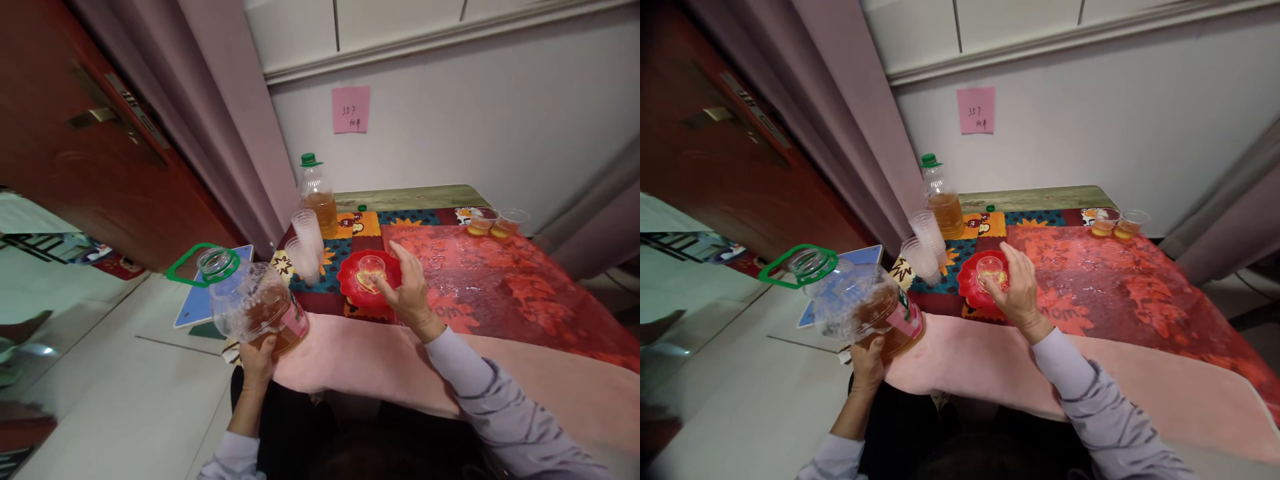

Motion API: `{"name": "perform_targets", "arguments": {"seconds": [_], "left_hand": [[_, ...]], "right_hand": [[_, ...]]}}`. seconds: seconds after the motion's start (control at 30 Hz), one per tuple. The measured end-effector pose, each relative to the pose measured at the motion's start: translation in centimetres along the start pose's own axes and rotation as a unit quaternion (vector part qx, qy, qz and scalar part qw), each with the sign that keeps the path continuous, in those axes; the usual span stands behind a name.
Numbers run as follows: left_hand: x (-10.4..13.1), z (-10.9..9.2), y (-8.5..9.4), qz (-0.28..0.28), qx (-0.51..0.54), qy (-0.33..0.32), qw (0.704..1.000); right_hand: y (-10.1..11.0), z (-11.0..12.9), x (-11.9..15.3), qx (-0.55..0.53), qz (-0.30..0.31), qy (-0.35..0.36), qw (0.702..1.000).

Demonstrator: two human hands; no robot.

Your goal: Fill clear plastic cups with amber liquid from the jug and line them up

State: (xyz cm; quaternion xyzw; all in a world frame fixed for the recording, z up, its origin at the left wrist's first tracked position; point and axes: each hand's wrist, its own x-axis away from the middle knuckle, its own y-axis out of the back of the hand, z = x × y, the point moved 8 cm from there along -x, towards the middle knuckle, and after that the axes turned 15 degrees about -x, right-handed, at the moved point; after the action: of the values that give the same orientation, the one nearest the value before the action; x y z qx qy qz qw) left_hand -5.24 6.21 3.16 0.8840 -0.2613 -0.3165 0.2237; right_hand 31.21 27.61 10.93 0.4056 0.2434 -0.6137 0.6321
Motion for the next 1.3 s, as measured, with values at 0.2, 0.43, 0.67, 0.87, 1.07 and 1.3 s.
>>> {"name": "perform_targets", "arguments": {"seconds": [0.2, 0.43, 0.67, 0.87, 1.07, 1.3], "left_hand": [[-0.1, -0.6, 0.2, 0.054, 0.06, 0.066, 0.995], [-1.9, -2.9, 1.2, 0.056, 0.122, 0.073, 0.988], [-2.9, -3.9, 1.8, 0.083, 0.074, 0.055, 0.992], [-3.3, -8.3, 1.3, 0.096, 0.059, 0.035, 0.993], [-3.5, -11.8, 0.9, 0.104, -0.049, -0.019, 0.993], [-3.8, -14.2, 0.6, 0.119, -0.18, -0.082, 0.973]], "right_hand": [[-7.8, 6.6, 1.9, -0.273, 0.133, -0.107, 0.947], [-17.0, 6.2, 7.8, -0.422, 0.238, -0.289, 0.825], [-17.0, 5.5, 8.4, -0.471, 0.225, -0.274, 0.808], [-16.5, 5.2, 8.1, -0.541, 0.197, -0.3, 0.76], [-15.9, 4.8, 8.2, -0.55, 0.159, -0.306, 0.761], [-16.3, 5.2, 8.3, -0.574, 0.147, -0.374, 0.713]]}}
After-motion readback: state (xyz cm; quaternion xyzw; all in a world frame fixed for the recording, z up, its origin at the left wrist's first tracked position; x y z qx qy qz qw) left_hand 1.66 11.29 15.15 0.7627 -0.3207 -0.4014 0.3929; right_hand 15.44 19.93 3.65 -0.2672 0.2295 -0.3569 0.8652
